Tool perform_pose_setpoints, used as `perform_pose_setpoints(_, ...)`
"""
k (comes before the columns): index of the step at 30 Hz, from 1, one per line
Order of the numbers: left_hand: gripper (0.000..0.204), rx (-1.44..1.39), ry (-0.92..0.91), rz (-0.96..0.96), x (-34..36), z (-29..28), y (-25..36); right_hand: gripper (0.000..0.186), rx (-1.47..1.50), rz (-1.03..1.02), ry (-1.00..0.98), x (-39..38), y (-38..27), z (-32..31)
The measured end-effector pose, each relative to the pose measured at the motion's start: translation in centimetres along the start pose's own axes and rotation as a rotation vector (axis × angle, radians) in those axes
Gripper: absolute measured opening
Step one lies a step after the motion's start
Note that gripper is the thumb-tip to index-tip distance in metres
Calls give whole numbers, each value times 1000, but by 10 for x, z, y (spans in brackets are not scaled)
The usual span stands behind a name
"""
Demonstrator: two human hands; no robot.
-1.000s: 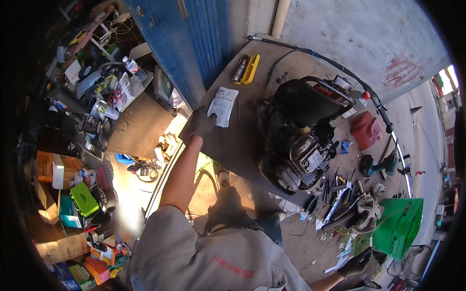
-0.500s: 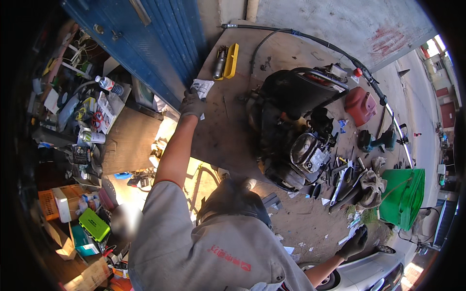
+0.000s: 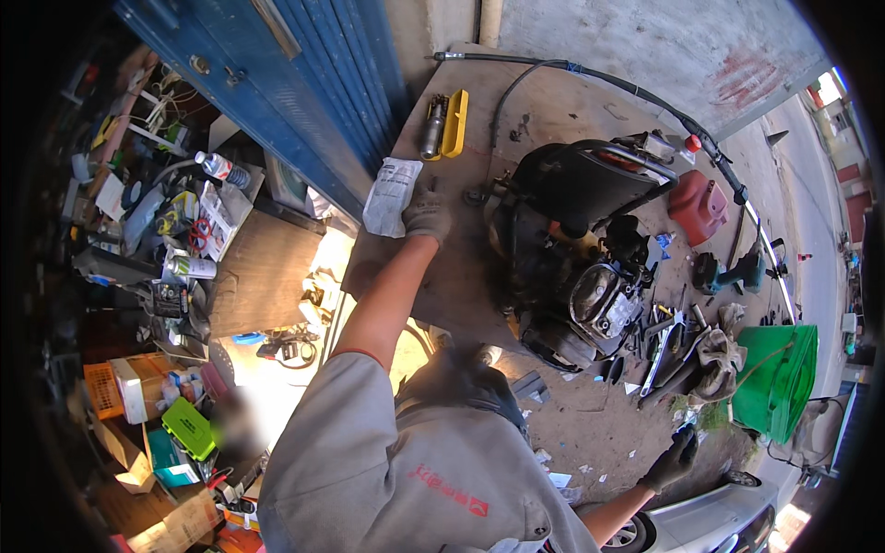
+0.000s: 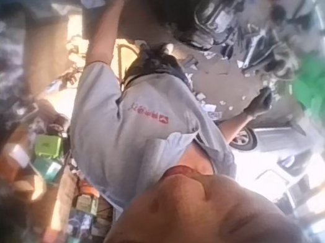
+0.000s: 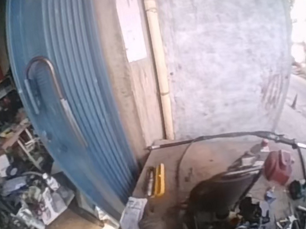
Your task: The person works on a small engine mounted on a workbench, using a wrench to tighten bolts and adjusting components. They handle a green bucket and various tools while assembling parts of the engine.
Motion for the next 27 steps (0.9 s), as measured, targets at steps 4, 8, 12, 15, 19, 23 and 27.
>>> perform_pose_setpoints(4, 54, 41, -181, -136, 8, -8, -29, 30, 64, 50, -30, -10, 13, 7)
perform_pose_setpoints(8, 50, -134, -133, -32, -5, -50, -7, 30, 37, 67, -66, -29, -4, 27)
perform_pose_setpoints(12, 49, -407, -7, 170, -68, -33, 2, 31, 121, 17, -180, -46, -38, 71)
perform_pose_setpoints(15, 43, -442, -85, 73, -77, -82, 11, 29, 173, -68, -294, -57, -47, 89)
perform_pose_setpoints(19, 34, -571, 96, -261, -55, -68, -89, 30, 200, -34, -254, -63, -66, 92)
perform_pose_setpoints(23, 26, -1586, -157, -728, -64, -58, -158, 35, 229, -98, -224, -74, -109, 89)
perform_pose_setpoints(27, 73, -2449, -653, -794, -75, -132, -89, 44, 261, -138, -238, -92, -160, 99)
Point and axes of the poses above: each hand's wrist, its own x-axis towards the middle knuckle, its own z-axis out of the palm, y = z × x, the point moved 5 cm from there along x, towards the middle knuckle, and after that the axes turned 13 degrees about y, right-handed, at the moved point
